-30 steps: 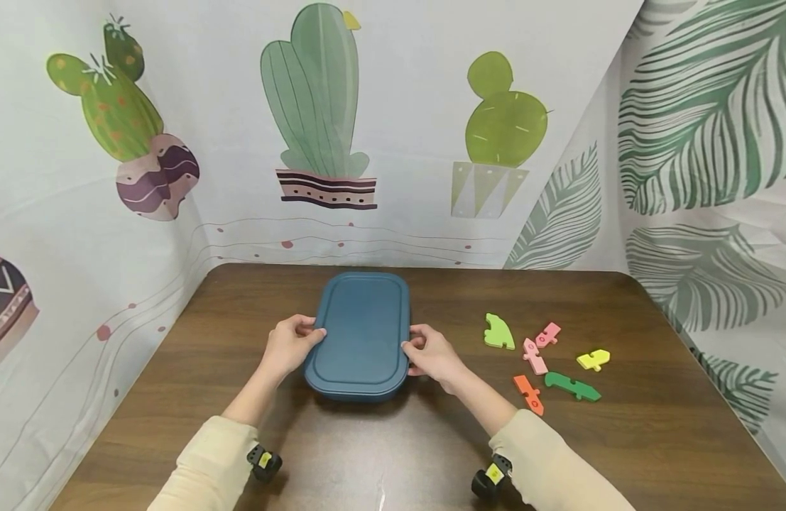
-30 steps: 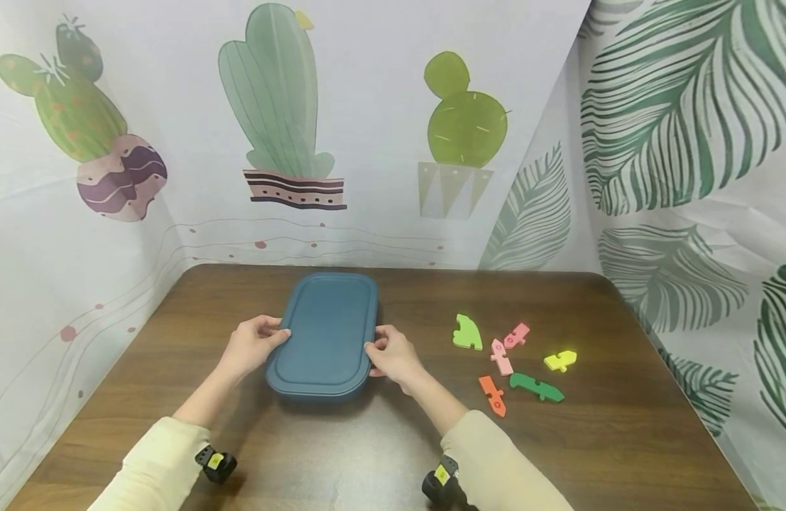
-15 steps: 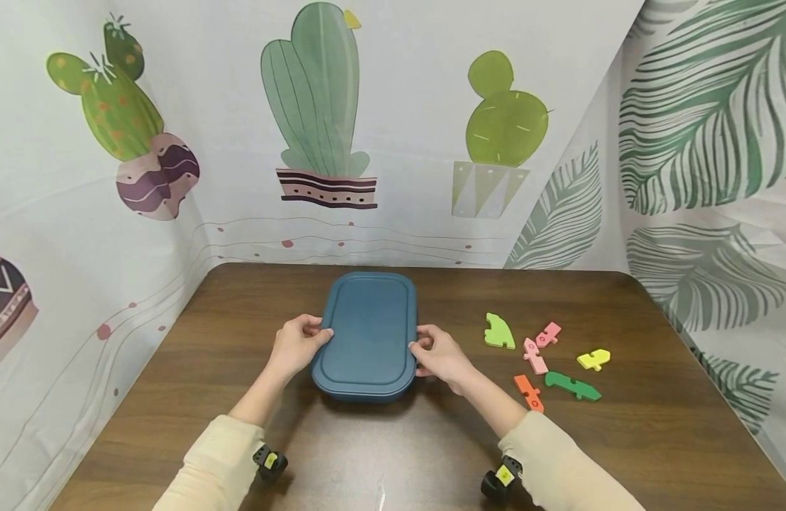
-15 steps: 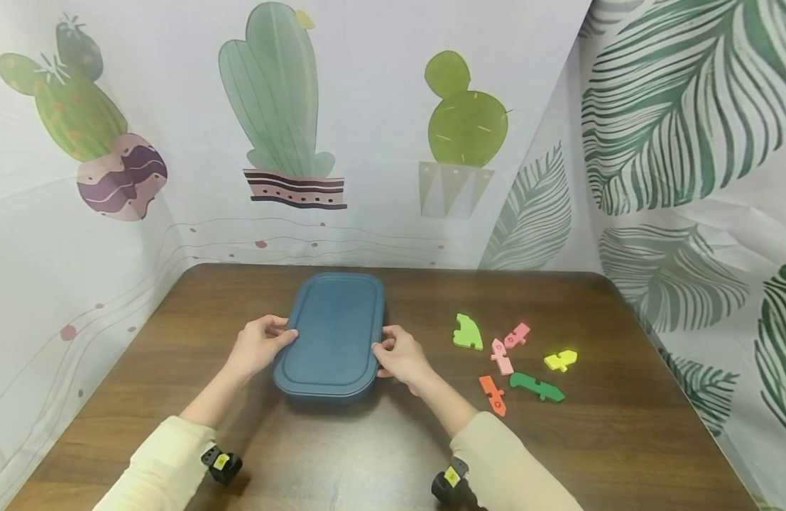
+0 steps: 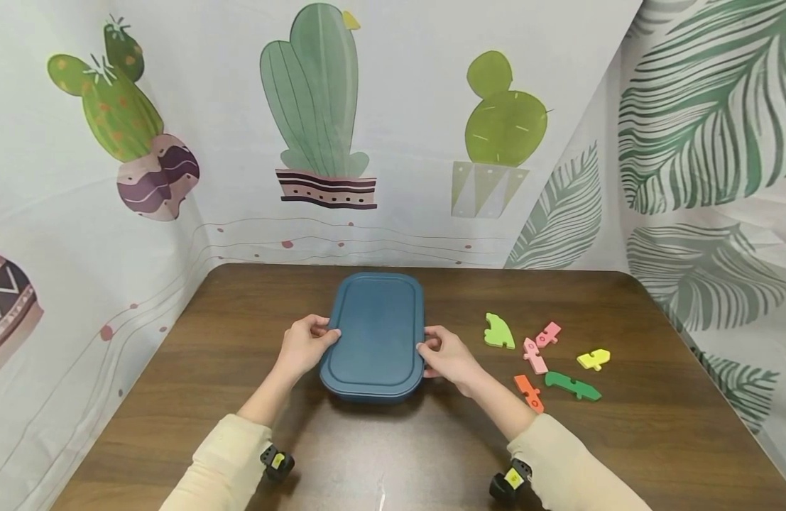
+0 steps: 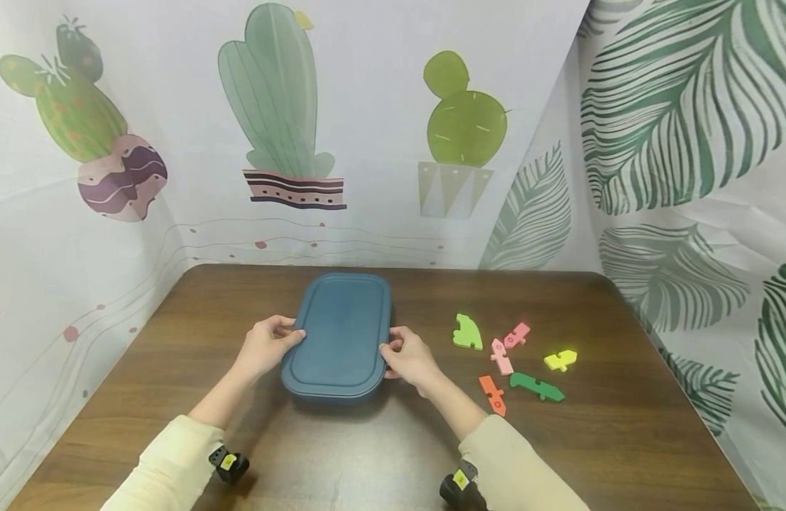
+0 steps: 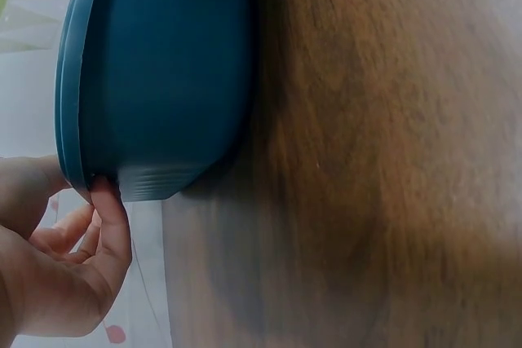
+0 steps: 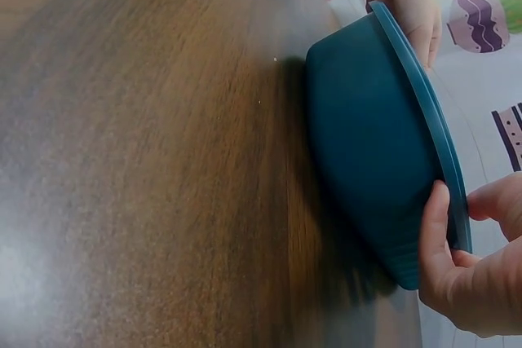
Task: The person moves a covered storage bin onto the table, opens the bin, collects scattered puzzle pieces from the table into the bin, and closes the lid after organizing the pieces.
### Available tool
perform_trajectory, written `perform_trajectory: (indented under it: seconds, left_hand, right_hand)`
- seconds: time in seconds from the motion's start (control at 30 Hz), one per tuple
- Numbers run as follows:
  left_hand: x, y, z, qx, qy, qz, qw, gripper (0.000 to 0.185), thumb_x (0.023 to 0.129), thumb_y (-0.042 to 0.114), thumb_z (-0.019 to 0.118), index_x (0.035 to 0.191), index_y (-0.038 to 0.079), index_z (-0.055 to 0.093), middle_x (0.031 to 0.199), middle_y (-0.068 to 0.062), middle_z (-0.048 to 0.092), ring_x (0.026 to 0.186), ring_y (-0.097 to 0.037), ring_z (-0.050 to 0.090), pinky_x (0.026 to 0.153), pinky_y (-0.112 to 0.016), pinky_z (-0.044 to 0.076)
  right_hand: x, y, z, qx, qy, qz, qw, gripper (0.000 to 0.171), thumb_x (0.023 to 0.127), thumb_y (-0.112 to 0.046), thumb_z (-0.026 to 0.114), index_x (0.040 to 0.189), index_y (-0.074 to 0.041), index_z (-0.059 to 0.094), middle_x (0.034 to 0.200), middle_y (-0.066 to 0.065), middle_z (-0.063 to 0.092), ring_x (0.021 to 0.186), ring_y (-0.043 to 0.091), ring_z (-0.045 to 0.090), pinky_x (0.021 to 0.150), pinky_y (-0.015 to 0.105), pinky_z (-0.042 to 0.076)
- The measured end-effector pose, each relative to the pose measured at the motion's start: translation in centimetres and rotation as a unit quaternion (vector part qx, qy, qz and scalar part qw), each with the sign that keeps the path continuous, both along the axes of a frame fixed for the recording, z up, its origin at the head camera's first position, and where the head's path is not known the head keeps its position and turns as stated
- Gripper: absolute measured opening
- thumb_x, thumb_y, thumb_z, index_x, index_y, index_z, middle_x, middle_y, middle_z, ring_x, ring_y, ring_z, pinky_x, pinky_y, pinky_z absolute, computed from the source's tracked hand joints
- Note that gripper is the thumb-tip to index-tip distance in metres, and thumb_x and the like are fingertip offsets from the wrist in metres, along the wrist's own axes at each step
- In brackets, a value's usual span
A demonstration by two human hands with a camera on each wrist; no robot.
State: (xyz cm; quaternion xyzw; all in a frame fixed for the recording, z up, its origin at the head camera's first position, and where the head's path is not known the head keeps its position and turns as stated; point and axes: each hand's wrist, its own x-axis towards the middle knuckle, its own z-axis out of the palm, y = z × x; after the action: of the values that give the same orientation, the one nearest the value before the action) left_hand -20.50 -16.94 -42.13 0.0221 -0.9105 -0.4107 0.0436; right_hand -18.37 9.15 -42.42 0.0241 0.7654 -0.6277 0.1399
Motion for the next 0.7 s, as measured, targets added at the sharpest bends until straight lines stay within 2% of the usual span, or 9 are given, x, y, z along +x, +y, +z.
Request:
perform_trajectory:
  seconds: [0.2,0.37,0.57,0.7]
  left_hand:
    - [-0.1,0.4,-0.1,0.007,0.002,-0.001,1.0,0.034,0.08,0.023,0.071,0.105,0.001,0.065,0.081,-0.009,0.066,0.074,-0.02,0.061,0.065,-0.03,0.049]
    - [-0.1,0.7,-0.2,0.01,-0.001,0.0,1.0,0.033,0.08,0.023,0.071,0.104,0.002,0.065,0.082,-0.009,0.066,0.075,-0.019,0.061,0.065,-0.03,0.049]
    - [-0.1,1.2,-0.2,0.011,0.0,-0.002,0.9999,0.034,0.079,0.024,0.071,0.104,0.002,0.065,0.081,-0.009,0.067,0.073,-0.019,0.061,0.064,-0.03,0.049]
    - [-0.1,1.5,-0.2,0.01,0.006,-0.001,0.9999,0.033,0.079,0.024,0.071,0.103,0.002,0.066,0.08,-0.008,0.066,0.073,-0.019,0.061,0.064,-0.03,0.048]
  right_hand:
    - [0.1,0.5,0.1,-0.003,0.0,0.001,1.0,0.038,0.089,-0.005,0.055,0.126,0.002,0.047,0.094,0.013,0.053,0.062,0.012,0.057,0.058,0.03,0.055]
    - [0.0,0.9,0.1,-0.003,-0.001,0.006,1.0,0.039,0.089,-0.006,0.055,0.127,0.001,0.047,0.095,0.013,0.054,0.064,0.012,0.057,0.061,0.033,0.056]
    - [0.0,1.2,0.1,0.0,-0.002,0.004,1.0,0.039,0.09,-0.007,0.054,0.127,0.001,0.046,0.095,0.013,0.054,0.063,0.011,0.057,0.058,0.029,0.055]
    - [0.2,1.5,0.1,0.004,-0.001,0.002,1.0,0.041,0.09,-0.007,0.054,0.128,0.002,0.044,0.095,0.013,0.054,0.065,0.012,0.058,0.059,0.031,0.055]
